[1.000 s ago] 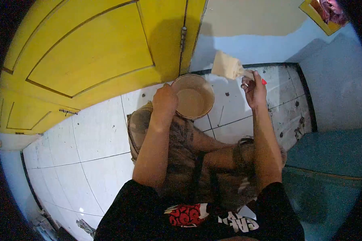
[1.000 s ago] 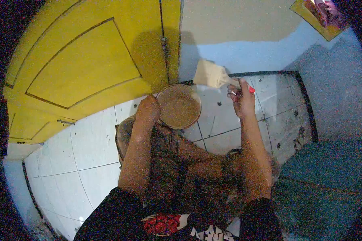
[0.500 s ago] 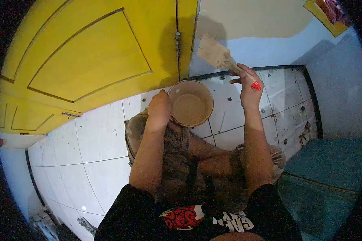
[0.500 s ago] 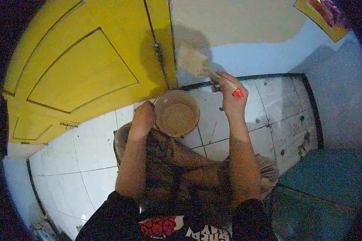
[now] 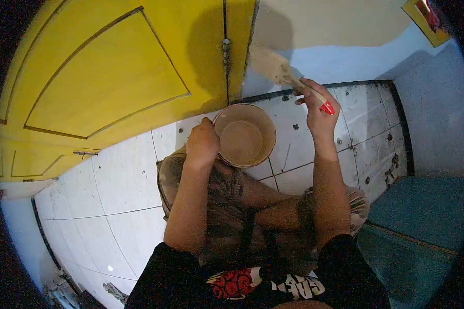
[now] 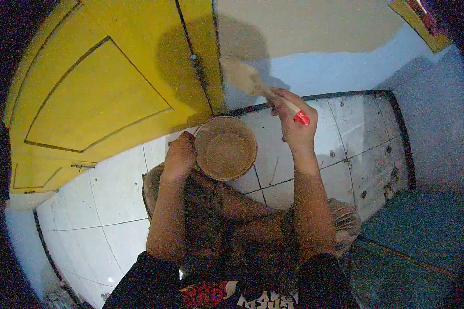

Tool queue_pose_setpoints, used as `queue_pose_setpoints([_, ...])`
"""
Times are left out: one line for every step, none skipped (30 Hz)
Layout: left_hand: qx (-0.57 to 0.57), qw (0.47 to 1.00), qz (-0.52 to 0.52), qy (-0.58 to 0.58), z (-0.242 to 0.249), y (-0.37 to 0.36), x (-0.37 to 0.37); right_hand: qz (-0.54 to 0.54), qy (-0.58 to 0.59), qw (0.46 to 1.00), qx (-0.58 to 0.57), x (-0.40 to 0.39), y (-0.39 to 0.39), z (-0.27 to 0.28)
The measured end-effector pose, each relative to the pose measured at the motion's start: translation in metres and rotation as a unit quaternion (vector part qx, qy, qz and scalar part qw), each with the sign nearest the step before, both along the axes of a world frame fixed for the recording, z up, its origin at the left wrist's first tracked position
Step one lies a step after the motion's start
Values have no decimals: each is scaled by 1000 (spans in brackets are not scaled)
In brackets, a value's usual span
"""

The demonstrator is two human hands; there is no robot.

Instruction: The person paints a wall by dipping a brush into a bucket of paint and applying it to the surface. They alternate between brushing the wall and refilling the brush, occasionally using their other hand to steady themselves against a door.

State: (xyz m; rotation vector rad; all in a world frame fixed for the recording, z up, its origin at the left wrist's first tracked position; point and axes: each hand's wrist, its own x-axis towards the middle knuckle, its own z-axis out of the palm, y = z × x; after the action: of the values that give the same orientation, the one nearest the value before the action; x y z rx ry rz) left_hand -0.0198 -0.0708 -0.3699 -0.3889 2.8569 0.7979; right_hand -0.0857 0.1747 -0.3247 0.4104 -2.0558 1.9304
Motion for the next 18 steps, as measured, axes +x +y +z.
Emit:
queue_pose_setpoints([11, 1000, 11, -9, 5, 2, 1, -29, 8, 999, -14, -1, 2, -3])
queue_pose_setpoints([21, 999, 22, -18, 8, 1, 1, -58, 16, 998, -28, -2, 3, -5])
queue_pose_setpoints([21, 999, 24, -19, 4, 0, 2, -56, 15, 998, -29, -2, 8, -5])
queue_pose_setpoints([14, 1000, 3, -1, -4, -2, 2, -69, 14, 997, -17, -1, 15, -5])
queue_pose_setpoints([7, 1000, -18, 18, -7, -3, 1, -82, 14, 997, -6, 0, 19, -5])
queue_pose_setpoints([7, 1000, -16, 21, -6, -4, 1, -80, 16, 997, -5, 0, 17, -5])
queue_pose_setpoints([10, 1000, -16, 16, -4, -3, 2, -63, 27, 998, -14, -1, 17, -4])
queue_pose_setpoints([14, 1000, -16, 10, -2, -2, 3, -46, 39, 998, -22, 0, 16, -4])
queue_pose_setpoints([15, 1000, -17, 12, -1, -2, 3, -46, 34, 998, -10, 3, 7, 4])
queue_pose_setpoints([10, 1000, -14, 4, 0, -2, 2, -48, 36, 998, -9, 2, 3, 3])
queue_pose_setpoints([6, 1000, -11, -5, 0, -1, 2, -45, 34, 998, -4, 1, 1, 0])
queue_pose_setpoints([7, 1000, -14, -4, 1, -1, 1, -43, 32, 999, 2, -1, 2, -4])
queue_pose_setpoints([11, 1000, -7, 0, 1, 0, 1, -62, 29, 998, 11, -3, 5, -7])
queue_pose_setpoints([15, 1000, 1, 3, 1, 0, 2, -64, 28, 997, 13, -2, 10, -8])
queue_pose_setpoints([16, 1000, 1, 3, 0, 0, 2, -74, 29, 997, 1, -1, 13, -7])
queue_pose_setpoints([8, 1000, -6, 9, -1, 0, 4, -83, 30, 996, -12, 0, 17, -5])
queue_pose_setpoints([0, 1000, -12, 16, -2, -1, 4, -89, 21, 996, -6, 1, 21, -3])
queue_pose_setpoints([0, 1000, -12, 18, -2, -1, 4, -89, 22, 996, -5, 1, 21, -3])
